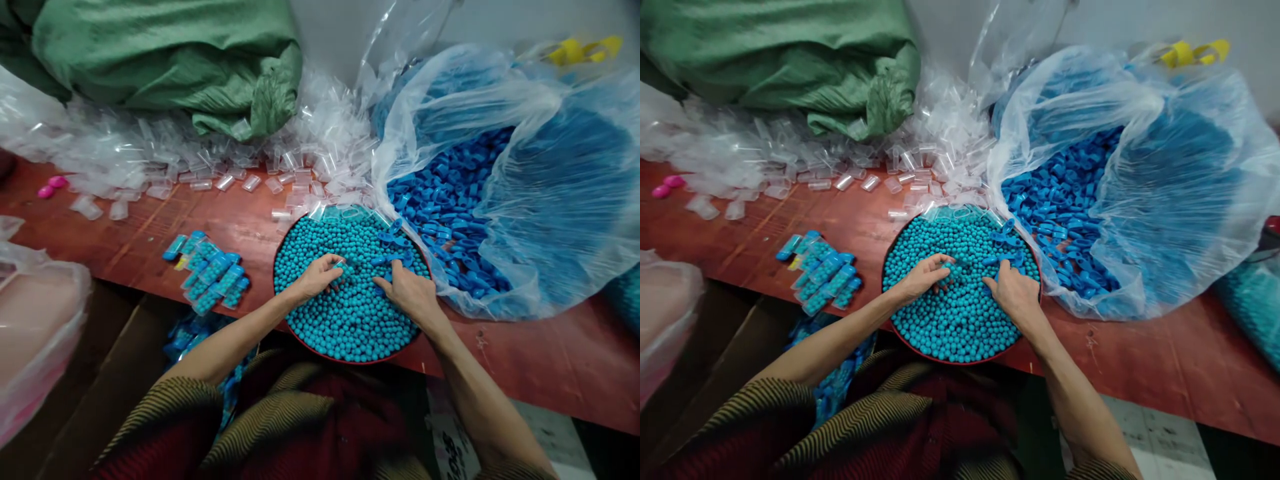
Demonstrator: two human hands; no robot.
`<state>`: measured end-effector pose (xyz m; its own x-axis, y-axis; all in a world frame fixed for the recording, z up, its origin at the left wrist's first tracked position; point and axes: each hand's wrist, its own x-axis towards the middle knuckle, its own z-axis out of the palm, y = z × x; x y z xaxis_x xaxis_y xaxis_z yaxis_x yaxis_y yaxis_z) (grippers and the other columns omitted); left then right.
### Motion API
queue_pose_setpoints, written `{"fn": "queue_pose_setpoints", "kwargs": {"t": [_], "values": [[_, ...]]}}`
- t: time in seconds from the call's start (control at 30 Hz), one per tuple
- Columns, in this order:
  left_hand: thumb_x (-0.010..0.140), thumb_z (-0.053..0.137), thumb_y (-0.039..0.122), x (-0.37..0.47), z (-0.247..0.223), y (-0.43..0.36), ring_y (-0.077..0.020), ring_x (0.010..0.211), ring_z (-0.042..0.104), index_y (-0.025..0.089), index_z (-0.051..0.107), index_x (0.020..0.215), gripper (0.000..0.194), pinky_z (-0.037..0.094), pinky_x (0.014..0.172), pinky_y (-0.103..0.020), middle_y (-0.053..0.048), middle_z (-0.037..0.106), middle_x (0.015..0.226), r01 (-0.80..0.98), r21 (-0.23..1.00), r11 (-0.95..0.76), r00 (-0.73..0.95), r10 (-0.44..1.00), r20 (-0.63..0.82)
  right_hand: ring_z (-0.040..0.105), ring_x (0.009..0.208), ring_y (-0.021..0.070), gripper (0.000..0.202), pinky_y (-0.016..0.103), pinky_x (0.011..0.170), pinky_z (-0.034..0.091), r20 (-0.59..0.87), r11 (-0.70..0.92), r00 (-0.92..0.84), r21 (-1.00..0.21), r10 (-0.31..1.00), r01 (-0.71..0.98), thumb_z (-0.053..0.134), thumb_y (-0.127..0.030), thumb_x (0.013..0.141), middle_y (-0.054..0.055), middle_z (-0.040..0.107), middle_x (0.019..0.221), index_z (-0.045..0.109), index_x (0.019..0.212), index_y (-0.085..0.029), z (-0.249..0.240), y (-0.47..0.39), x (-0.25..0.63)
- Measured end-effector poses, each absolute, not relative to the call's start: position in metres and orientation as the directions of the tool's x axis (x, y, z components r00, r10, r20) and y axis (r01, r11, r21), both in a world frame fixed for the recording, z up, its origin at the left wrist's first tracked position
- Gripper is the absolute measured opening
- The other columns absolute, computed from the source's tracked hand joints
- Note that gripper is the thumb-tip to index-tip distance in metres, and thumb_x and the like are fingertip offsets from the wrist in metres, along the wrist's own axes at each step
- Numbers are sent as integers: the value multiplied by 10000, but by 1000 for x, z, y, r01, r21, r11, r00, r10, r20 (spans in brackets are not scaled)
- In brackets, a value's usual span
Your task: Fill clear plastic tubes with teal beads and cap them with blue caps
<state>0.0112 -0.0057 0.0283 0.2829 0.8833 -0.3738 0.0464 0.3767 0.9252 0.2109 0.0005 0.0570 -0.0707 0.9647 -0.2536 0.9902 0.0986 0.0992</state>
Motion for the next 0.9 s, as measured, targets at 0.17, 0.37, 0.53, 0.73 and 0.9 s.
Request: {"fn": "queue_pose_setpoints", "kwargs": {"t": [0.17,0.37,0.53,0.73,0.9], "values": [[774,566,323,12,32,-4,-55,449,514,163,466,995,291,302,382,-147,12,603,728,43,900,434,297,854,-427,662,831,244,275,315,666,454,-201,136,-163,-143,966,980,500,-306,867,87,695,908,527,1106,-173,51,7,225],[761,595,293,13,33,-7,-31,459,480,177,471,965,265,316,403,-142,63,503,711,61,931,360,304,882,-361,644,744,190,231,325,697,504,113,265,-275,-743,955,615,489,-303,844,63,675,878,596,1015,-190,49,8,209],[775,579,289,14,32,-12,-55,519,496,170,475,992,269,352,412,-153,37,523,746,3,963,271,348,902,-255,477,393,105,264,232,426,422,-117,54,-419,-926,900,373,442,-305,865,-58,513,514,617,1028,-195,47,6,189],[781,568,283,17,30,-16,-45,489,454,188,435,1181,432,357,387,-162,12,538,825,-37,979,201,323,929,-179,564,561,145,278,276,537,488,14,222,-399,-849,917,480,455,-319,867,13,595,660,637,1021,-176,50,2,192],[787,568,309,16,33,-19,-46,493,437,192,444,1183,432,344,396,-165,6,539,825,-37,977,210,339,922,-185,599,763,180,290,316,715,502,120,384,-490,-786,863,484,492,-299,865,52,640,824,618,1100,-184,54,-3,196]]}}
